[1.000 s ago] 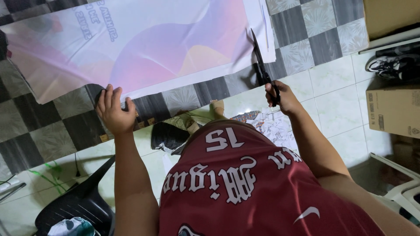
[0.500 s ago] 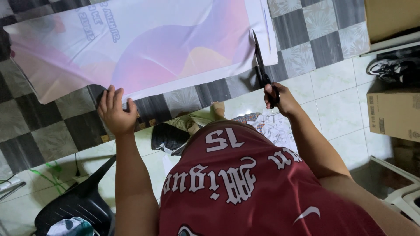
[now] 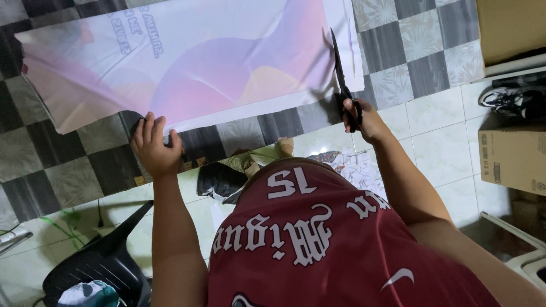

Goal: Cutting out garment patterns from printed fabric using scissors and folding the pieces.

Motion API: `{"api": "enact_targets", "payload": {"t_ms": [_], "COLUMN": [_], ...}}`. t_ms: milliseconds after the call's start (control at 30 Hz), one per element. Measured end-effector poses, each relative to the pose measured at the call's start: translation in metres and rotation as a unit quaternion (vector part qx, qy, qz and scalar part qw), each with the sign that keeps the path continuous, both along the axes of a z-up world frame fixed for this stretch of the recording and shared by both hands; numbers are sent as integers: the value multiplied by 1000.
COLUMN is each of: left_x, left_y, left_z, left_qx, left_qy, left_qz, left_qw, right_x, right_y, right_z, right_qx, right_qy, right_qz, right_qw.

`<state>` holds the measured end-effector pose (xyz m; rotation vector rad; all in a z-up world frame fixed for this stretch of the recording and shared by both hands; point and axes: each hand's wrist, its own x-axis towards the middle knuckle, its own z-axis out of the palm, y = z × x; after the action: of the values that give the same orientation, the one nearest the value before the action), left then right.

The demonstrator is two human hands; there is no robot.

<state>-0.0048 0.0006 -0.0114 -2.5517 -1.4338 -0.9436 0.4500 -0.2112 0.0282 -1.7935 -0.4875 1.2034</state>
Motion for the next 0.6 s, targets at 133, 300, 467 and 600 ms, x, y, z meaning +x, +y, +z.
{"api": "enact_targets", "payload": {"t_ms": [133, 300, 467, 600], "left_x": [-1, -1, -4, -3], "left_y": [0, 0, 3, 3], "left_z": [0, 0, -8, -7], "left_qx": [-4, -10, 21, 19], "left_qy": [5, 3, 34, 29], "left_qz": [3, 5, 16, 15], "left_qw": [1000, 1000, 999, 999], "right_x": [2, 0, 4, 3], "right_y": [-2, -2, -5, 12], "right_z": [-10, -11, -23, -3], "right_qx": [5, 11, 5, -4], "right_qy": [-16, -39, -21, -4], "right_qz": [-8, 6, 7, 4], "right_qw": [1000, 999, 1000, 1000]}}
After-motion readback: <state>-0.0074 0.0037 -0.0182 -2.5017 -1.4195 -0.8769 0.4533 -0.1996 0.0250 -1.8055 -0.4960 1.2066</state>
